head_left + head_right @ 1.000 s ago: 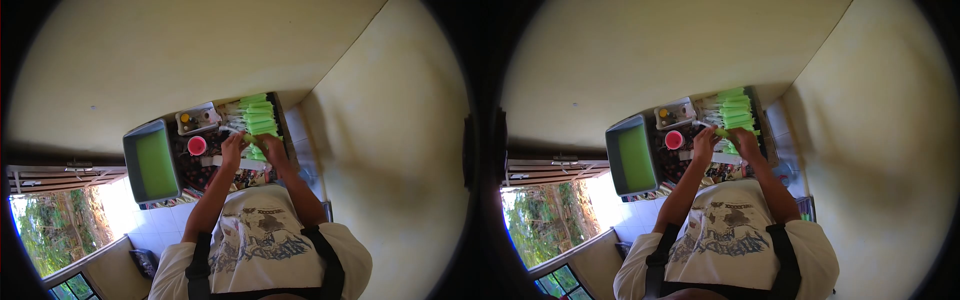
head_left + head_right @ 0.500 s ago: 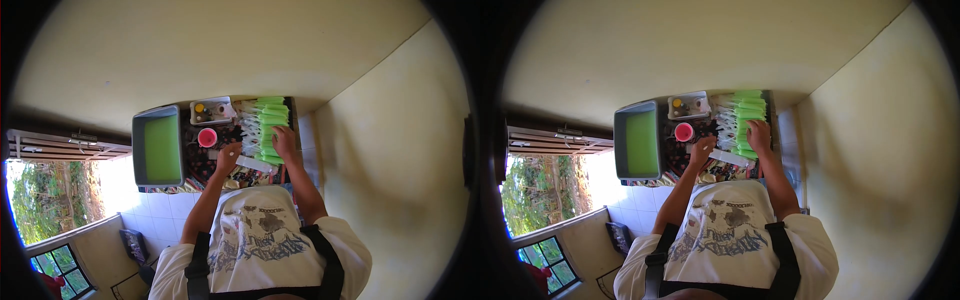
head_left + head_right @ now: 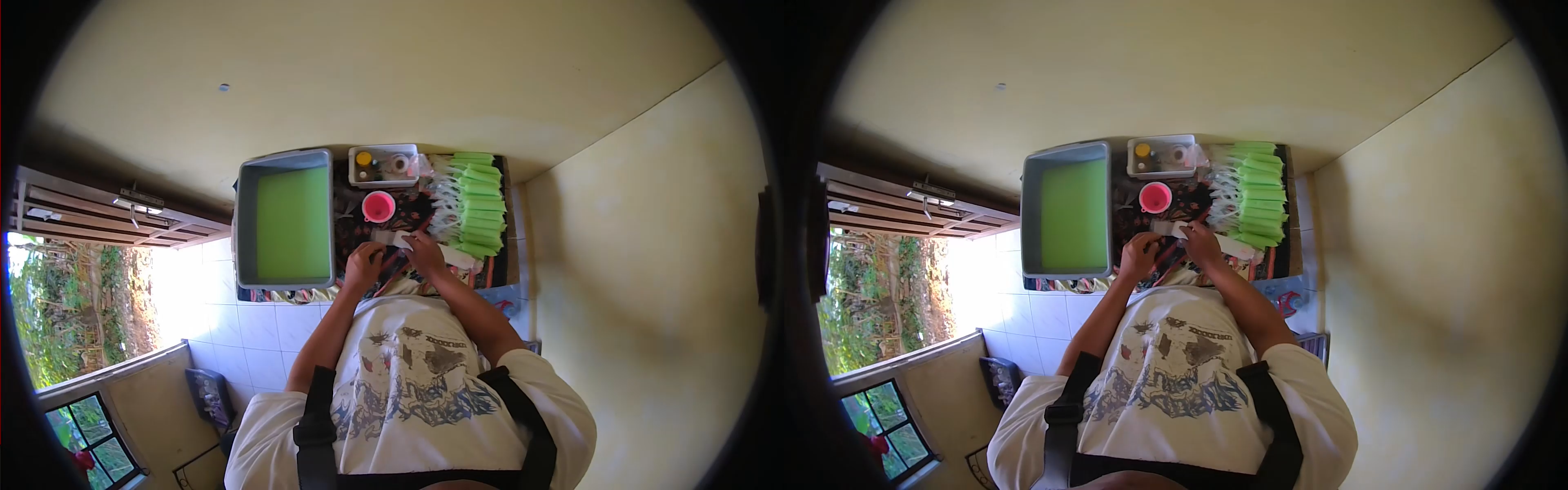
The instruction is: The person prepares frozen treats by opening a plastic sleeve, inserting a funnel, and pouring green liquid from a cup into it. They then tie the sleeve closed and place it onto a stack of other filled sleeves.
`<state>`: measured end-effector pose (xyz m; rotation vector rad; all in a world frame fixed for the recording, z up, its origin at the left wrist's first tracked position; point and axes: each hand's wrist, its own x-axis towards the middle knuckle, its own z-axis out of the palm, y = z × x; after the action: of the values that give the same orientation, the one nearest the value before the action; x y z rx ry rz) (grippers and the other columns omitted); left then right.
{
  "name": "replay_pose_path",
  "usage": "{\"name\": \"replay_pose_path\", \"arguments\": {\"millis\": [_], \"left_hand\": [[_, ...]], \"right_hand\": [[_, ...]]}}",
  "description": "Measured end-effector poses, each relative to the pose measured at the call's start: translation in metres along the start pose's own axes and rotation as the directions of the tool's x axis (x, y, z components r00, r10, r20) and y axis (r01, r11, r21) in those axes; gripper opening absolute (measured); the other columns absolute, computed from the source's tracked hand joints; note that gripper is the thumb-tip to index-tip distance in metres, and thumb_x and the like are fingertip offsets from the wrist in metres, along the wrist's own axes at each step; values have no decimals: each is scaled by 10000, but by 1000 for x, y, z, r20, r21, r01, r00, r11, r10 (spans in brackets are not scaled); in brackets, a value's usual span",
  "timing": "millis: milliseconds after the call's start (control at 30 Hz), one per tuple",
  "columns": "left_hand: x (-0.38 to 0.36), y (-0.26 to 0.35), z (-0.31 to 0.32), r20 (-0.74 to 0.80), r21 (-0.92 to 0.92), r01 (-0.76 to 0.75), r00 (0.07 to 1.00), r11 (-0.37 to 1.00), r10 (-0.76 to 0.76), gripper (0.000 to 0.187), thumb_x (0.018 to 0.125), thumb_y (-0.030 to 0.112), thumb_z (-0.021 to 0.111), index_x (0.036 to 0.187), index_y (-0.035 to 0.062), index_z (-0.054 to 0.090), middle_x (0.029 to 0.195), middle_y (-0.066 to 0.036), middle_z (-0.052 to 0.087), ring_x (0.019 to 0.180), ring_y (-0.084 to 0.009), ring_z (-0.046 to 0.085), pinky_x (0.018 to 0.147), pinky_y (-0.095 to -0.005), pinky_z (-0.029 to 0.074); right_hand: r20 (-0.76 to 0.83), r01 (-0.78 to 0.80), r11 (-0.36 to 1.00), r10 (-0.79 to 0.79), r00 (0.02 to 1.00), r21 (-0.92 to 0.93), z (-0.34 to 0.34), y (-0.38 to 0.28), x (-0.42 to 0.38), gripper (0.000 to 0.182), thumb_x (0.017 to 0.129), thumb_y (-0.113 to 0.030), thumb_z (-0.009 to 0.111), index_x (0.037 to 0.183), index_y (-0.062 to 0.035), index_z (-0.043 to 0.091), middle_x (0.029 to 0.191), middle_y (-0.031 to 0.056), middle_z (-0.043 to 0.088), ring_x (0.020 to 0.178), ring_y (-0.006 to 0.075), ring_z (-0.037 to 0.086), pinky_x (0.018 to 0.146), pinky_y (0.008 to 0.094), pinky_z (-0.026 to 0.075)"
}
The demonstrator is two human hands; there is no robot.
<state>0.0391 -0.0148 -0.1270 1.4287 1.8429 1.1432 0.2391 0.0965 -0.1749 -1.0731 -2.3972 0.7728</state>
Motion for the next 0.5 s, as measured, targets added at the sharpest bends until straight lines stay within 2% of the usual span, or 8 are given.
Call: {"name": "replay_pose_path", "arguments": {"millis": [33,67,167,200,267,300,400,500], "left_hand": [[-1,-3,-4,26,-16,2,1000,1000,-2,191,925,43,711,1105,8,764,1088,-187,765,1015,-381,752,926,-433,588],[-1,-6,-8,57,-29,1,998,1000,1,191,923,46,714,1103,8,764,1085,-188,764,1017,-380,752,927,-434,588],[1,-6,-24,134,-53,-37,990,998,44,195,925,47,712,1108,12,769,1085,-196,764,1022,-382,753,927,-438,589],[0,-8,-26,153,-67,-52,986,996,62,197,926,46,710,1111,13,770,1086,-198,764,1024,-382,753,927,-438,589],[-3,-15,-29,187,-107,-74,978,991,93,211,932,42,707,1129,16,779,1097,-201,767,1024,-385,756,925,-436,595],[-4,-19,-32,206,-104,-76,974,992,96,218,945,37,706,1150,17,777,1117,-191,773,1030,-352,767,922,-422,609],[-2,-25,-41,258,-115,-83,960,990,110,233,973,21,703,1196,16,772,1153,-168,786,1042,-282,790,916,-392,639],[1,-21,-46,277,-171,-72,954,983,118,244,971,10,704,1206,11,768,1165,-166,780,1039,-277,790,907,-386,646]], "right_hand": [[10,-11,998,12,1000,-61,14,0,3,324,893,-154,790,1205,-77,755,1092,131,706,1027,385,706,890,480,583],[24,-8,989,12,1000,-148,23,4,8,262,883,-205,774,1117,-87,776,1038,107,714,991,358,716,863,476,583],[3,27,965,-27,1000,-262,38,10,3,160,869,-207,763,996,-115,797,987,81,723,946,329,721,836,478,578],[-41,37,948,-53,998,-317,37,6,2,89,873,-195,755,921,-146,811,912,60,718,893,308,720,813,467,574],[-174,-73,967,31,984,-243,38,-3,-1,80,863,-183,762,914,-150,814,893,66,722,876,309,721,808,461,571],[-236,-125,972,76,969,-197,38,-12,-2,76,858,-176,765,910,-152,815,883,69,723,867,310,721,806,459,569],[-284,-299,945,253,925,-134,35,-33,-6,96,856,-200,804,917,-127,817,886,88,745,851,307,733,786,444,570],[-412,-360,933,325,851,-9,31,-41,-5,167,863,-221,838,968,-92,824,917,119,764,829,314,742,764,434,577]]}}
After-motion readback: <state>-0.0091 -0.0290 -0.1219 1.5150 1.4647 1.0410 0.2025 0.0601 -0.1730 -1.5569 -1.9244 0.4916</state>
